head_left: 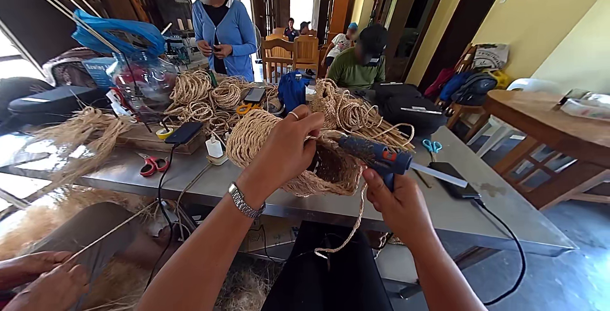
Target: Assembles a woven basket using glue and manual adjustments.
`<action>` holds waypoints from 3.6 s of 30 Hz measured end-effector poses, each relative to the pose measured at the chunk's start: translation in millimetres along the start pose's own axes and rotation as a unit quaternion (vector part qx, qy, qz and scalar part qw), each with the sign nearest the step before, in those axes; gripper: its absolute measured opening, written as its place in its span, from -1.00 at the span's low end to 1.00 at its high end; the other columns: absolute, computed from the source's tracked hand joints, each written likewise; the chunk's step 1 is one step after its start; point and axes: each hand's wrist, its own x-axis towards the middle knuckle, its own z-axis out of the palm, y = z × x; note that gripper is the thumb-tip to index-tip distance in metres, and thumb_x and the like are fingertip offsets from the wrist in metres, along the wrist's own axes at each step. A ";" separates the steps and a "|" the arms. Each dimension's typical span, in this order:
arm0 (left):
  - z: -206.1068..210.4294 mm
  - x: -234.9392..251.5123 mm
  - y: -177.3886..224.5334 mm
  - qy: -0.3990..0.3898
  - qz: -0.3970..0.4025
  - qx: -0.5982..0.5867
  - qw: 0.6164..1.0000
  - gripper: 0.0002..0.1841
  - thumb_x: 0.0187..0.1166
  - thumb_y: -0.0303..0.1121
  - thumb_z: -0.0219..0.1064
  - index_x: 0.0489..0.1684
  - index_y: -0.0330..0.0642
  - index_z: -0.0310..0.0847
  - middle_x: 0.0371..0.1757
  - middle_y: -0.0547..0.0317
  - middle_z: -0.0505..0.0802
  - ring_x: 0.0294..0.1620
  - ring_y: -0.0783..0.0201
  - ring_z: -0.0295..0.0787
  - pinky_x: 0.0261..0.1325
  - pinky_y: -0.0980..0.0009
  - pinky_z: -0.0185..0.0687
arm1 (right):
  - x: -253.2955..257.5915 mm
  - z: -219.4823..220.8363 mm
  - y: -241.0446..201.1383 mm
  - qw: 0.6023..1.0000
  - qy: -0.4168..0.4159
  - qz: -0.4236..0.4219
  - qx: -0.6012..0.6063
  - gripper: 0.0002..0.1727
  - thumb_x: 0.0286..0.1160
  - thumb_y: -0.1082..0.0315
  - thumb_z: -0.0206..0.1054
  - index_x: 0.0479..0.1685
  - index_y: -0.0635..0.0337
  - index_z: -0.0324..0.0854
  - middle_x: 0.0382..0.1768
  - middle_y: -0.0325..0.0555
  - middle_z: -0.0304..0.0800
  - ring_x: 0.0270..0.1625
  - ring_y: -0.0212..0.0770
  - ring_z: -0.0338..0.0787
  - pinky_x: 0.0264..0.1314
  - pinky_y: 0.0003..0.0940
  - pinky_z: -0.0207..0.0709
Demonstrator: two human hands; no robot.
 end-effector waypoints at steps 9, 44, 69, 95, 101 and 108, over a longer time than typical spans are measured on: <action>7.4 0.8 -2.9 0.016 0.015 -0.012 1.000 -0.93 0.48 -0.49 0.36 -0.19 -0.15 0.71 -0.10 0.13 0.70 -0.16 0.27 0.72 -0.12 0.30 0.71 | -6.3 -13.5 7.5 1.000 -0.020 -0.008 0.006 -0.62 0.76 -0.02 0.23 -0.08 0.15 0.64 -0.61 -0.47 0.52 -0.62 -0.58 0.49 -0.56 -0.60 0.46; -12.1 -16.1 -29.1 0.032 -0.012 -0.052 0.998 -0.94 0.47 -0.53 0.41 -0.27 -0.16 0.67 -0.11 0.10 0.71 -0.10 0.23 0.71 -0.05 0.27 0.67 | 91.6 37.3 -36.5 0.946 -0.095 -0.258 -0.174 -0.54 0.57 0.22 0.42 0.39 0.25 0.67 0.26 0.10 0.72 0.27 -0.10 0.75 0.32 -0.21 0.69; -17.7 -1.8 -40.8 -0.031 -0.162 -0.188 0.968 -0.85 0.51 -0.47 0.51 -0.19 -0.18 0.60 -0.16 0.10 0.83 -0.28 0.23 0.78 -0.20 0.27 0.72 | 113.6 41.7 -38.3 0.917 -0.137 -0.296 -0.230 -0.73 0.46 0.51 0.42 0.11 0.22 0.83 0.11 0.02 0.81 0.12 -0.10 0.84 0.17 -0.14 0.76; 7.8 32.3 -52.8 -0.221 -0.124 0.058 0.966 -0.83 0.44 -0.43 0.49 -0.12 -0.30 0.73 -0.05 -0.06 0.77 0.03 -0.02 0.75 0.15 -0.05 0.66 | 132.9 64.6 -33.0 0.860 -0.238 -0.219 -0.395 -0.86 0.30 0.44 0.58 -0.20 0.26 0.82 -0.10 0.05 0.79 0.13 0.13 0.74 0.16 0.12 0.62; 9.2 41.1 -55.2 -0.259 -0.117 0.060 0.957 -0.81 0.45 -0.47 0.48 -0.09 -0.36 0.69 -0.02 -0.11 0.75 0.05 -0.04 0.73 0.20 -0.01 0.63 | 143.9 67.6 -26.5 0.866 -0.268 -0.179 -0.384 -0.88 0.44 0.42 0.47 -0.18 0.28 0.81 -0.05 0.06 0.80 0.20 0.14 0.73 0.25 0.11 0.59; 14.8 47.3 -64.0 -0.261 -0.135 0.037 0.955 -0.88 0.47 -0.54 0.42 -0.16 -0.41 0.70 -0.13 -0.18 0.78 -0.01 -0.11 0.74 0.16 -0.13 0.59 | 150.8 68.6 -17.5 0.879 -0.273 -0.161 -0.357 -0.87 0.48 0.43 0.43 -0.19 0.34 0.81 -0.03 0.12 0.81 0.23 0.17 0.73 0.35 0.12 0.56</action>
